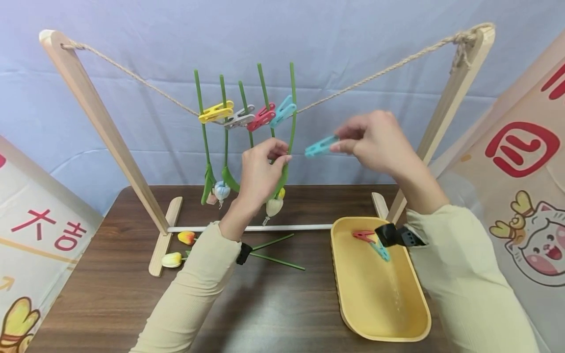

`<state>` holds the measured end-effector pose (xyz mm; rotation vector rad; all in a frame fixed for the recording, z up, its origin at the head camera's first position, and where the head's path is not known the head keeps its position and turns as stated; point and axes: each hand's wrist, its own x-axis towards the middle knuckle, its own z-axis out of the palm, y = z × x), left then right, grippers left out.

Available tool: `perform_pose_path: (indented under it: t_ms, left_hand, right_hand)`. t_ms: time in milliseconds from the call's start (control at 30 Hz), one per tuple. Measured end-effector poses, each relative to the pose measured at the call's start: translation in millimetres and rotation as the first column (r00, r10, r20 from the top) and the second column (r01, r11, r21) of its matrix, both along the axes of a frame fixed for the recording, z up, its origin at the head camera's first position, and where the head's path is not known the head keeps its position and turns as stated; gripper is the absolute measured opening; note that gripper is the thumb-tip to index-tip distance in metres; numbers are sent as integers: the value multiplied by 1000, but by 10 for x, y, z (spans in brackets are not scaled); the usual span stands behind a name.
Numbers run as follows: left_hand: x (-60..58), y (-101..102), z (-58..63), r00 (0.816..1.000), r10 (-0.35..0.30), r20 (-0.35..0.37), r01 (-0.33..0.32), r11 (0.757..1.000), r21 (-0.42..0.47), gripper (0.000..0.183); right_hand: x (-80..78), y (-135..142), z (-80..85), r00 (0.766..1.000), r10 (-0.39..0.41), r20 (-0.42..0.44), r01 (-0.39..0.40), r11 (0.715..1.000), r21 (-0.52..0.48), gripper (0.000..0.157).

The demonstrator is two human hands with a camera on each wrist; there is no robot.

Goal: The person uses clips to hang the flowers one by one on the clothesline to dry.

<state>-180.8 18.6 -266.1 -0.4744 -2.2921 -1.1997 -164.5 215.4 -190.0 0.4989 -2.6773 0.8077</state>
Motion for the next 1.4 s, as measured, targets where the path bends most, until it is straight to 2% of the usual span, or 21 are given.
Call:
perform_pose_path:
  t_ms: [133,267,500,567,733,1167,1400]
  left_hand:
    - [-3,0,4,1000,1,-7,-1,1000,1,8]
    - [-1,3,4,1000,6,-20,-6,1000,-4,8]
    - [18,6,21,1000,4,-25,-4,1000,-1,8]
    - [17,6,22,1000,3,-26,-3,1000,4,8]
    - [4,5,18,1000,10,-26,-10,1000,12,8]
    - [8,9,27,1000,-7,-9,7,1000,-23,7]
    - [-3,-2,-1,1000,-18,-18,17,999,-44,7]
  right_hand:
    - [-33,-120,240,998,5,-62,-4,1000,11,16]
    - [-79,-189,406,990,-5,-144,13,999,53,17]
    - [-108,-272,519,961,-46,-274,72,994,85,16]
    - [-118,-290,527,956,-56,-288,88,991,98,17]
    - [-147,-334,519,962,-60,-268,101,984,145,16]
    - [-187,-402,440,978,42,-205,5,974,226,11]
    - [-176,-370,409,994,14,-111,10,978,208,15]
